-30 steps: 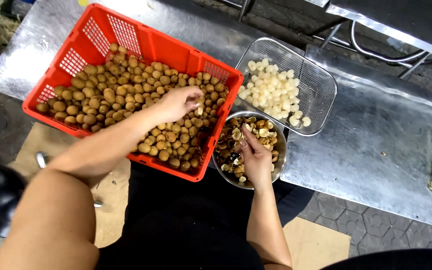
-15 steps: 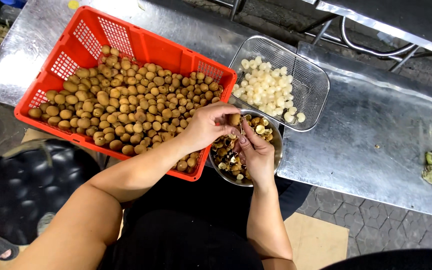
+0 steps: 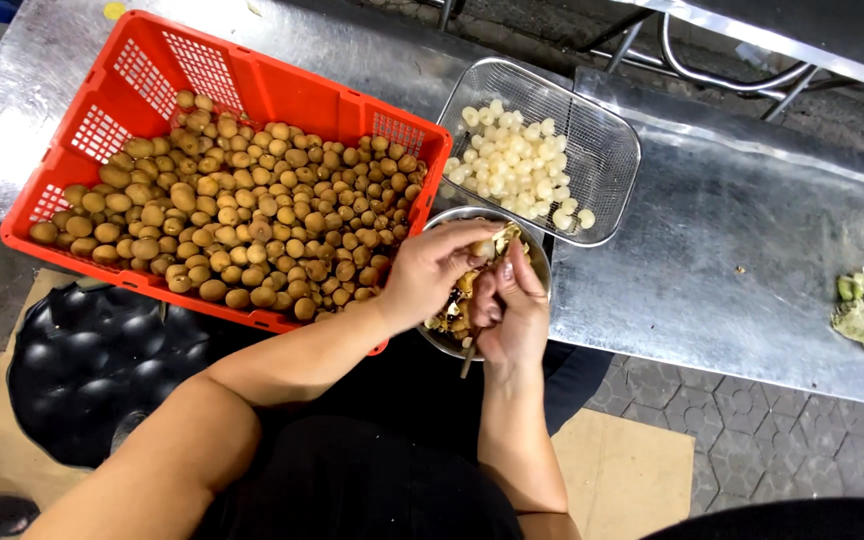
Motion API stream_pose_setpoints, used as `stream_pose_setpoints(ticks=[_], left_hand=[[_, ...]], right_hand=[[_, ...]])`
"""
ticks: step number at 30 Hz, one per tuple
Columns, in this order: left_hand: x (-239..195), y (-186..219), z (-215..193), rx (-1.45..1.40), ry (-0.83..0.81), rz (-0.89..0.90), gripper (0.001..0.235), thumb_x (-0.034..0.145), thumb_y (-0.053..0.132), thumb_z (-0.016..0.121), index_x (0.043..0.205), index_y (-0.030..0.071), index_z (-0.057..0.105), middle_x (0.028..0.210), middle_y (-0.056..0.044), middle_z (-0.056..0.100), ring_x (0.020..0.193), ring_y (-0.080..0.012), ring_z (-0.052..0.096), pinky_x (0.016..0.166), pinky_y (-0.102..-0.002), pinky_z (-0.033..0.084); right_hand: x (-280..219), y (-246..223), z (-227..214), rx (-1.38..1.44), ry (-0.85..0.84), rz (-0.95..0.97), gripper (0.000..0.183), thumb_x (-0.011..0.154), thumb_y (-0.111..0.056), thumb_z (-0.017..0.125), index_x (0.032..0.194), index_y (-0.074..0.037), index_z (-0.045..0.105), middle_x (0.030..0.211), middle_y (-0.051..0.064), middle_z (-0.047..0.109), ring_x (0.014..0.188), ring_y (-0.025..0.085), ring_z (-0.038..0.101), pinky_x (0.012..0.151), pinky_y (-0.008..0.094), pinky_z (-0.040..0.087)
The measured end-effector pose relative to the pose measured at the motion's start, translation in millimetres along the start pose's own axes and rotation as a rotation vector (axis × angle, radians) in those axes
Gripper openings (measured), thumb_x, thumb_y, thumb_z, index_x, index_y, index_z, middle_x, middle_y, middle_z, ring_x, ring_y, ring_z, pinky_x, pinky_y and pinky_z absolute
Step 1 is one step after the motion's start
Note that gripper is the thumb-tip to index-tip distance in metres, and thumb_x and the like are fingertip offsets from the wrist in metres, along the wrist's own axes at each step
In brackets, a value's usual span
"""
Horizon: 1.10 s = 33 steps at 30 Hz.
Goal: The recorder is peeling longans and placing the flesh into a metal tray.
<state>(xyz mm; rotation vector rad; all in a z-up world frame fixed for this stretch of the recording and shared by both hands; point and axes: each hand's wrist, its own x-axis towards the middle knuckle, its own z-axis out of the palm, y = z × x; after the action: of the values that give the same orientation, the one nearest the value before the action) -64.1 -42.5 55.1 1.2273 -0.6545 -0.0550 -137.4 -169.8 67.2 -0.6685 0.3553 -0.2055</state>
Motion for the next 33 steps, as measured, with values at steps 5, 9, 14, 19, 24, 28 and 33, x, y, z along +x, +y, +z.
stream_pose_setpoints(ticks=[5, 9, 14, 19, 24, 28, 33], left_hand=[[9, -11, -25, -0.713, -0.142, -0.363, 0.031, 0.098, -0.005, 0.066, 0.129, 0.001, 0.068, 0.132, -0.009, 0.067, 0.108, -0.0188, 0.068, 0.090, -0.032, 0.060], [8, -31, -33, -0.708, -0.026, -0.540, 0.033, 0.094, -0.003, 0.072, 0.127, 0.000, 0.069, 0.107, -0.014, 0.072, 0.094, -0.0223, 0.072, 0.080, -0.035, 0.062], [8, -30, -31, -0.452, -0.026, -0.581, 0.034, 0.090, 0.002, 0.077, 0.123, -0.002, 0.072, 0.109, -0.015, 0.075, 0.095, -0.0201, 0.073, 0.084, -0.032, 0.063], [15, -10, -26, -0.307, -0.076, -0.378, 0.033, 0.089, 0.007, 0.078, 0.119, -0.004, 0.072, 0.118, -0.009, 0.072, 0.104, -0.0153, 0.071, 0.093, -0.027, 0.060], [28, -8, -30, -0.105, -0.115, -0.714, 0.027, 0.092, 0.015, 0.074, 0.112, -0.003, 0.076, 0.088, -0.010, 0.077, 0.069, -0.0135, 0.066, 0.060, -0.026, 0.055], [31, -18, -36, -0.013, -0.179, -0.811, 0.022, 0.092, 0.010, 0.076, 0.107, -0.007, 0.076, 0.080, -0.012, 0.074, 0.062, -0.0147, 0.066, 0.054, -0.028, 0.052], [37, -14, -31, -0.093, -0.136, -0.670, 0.022, 0.086, 0.000, 0.076, 0.106, -0.008, 0.074, 0.088, -0.011, 0.077, 0.070, -0.0136, 0.073, 0.064, -0.026, 0.060]], right_hand=[[5, -1, -17, -0.137, 0.204, -0.003, 0.039, 0.099, -0.007, 0.060, 0.137, -0.013, 0.065, 0.069, 0.006, 0.062, 0.047, 0.009, 0.042, 0.041, 0.021, 0.031], [1, 1, -23, -0.891, 0.183, -0.102, 0.049, 0.096, -0.004, 0.067, 0.143, -0.014, 0.059, 0.077, 0.003, 0.067, 0.054, 0.005, 0.052, 0.044, 0.021, 0.039], [-7, 3, -24, -0.727, 0.014, -0.132, 0.037, 0.100, -0.005, 0.067, 0.138, -0.006, 0.068, 0.074, 0.003, 0.067, 0.054, 0.004, 0.048, 0.047, 0.019, 0.038], [-2, 7, -19, -0.550, 0.037, -0.107, 0.030, 0.096, -0.006, 0.069, 0.126, -0.003, 0.072, 0.073, 0.004, 0.069, 0.054, 0.006, 0.052, 0.044, 0.020, 0.037], [-4, 0, -9, -1.436, -0.070, -0.858, 0.012, 0.092, -0.006, 0.078, 0.103, -0.003, 0.076, 0.090, 0.010, 0.077, 0.074, 0.018, 0.073, 0.067, 0.030, 0.057], [-2, -5, -5, -1.645, -0.150, -0.885, 0.013, 0.084, 0.001, 0.076, 0.096, -0.002, 0.075, 0.090, 0.014, 0.076, 0.076, 0.030, 0.073, 0.069, 0.037, 0.058], [18, 14, -35, -1.600, -0.052, -0.925, 0.015, 0.088, 0.004, 0.065, 0.100, -0.003, 0.073, 0.090, 0.014, 0.072, 0.080, 0.034, 0.072, 0.072, 0.042, 0.058]])
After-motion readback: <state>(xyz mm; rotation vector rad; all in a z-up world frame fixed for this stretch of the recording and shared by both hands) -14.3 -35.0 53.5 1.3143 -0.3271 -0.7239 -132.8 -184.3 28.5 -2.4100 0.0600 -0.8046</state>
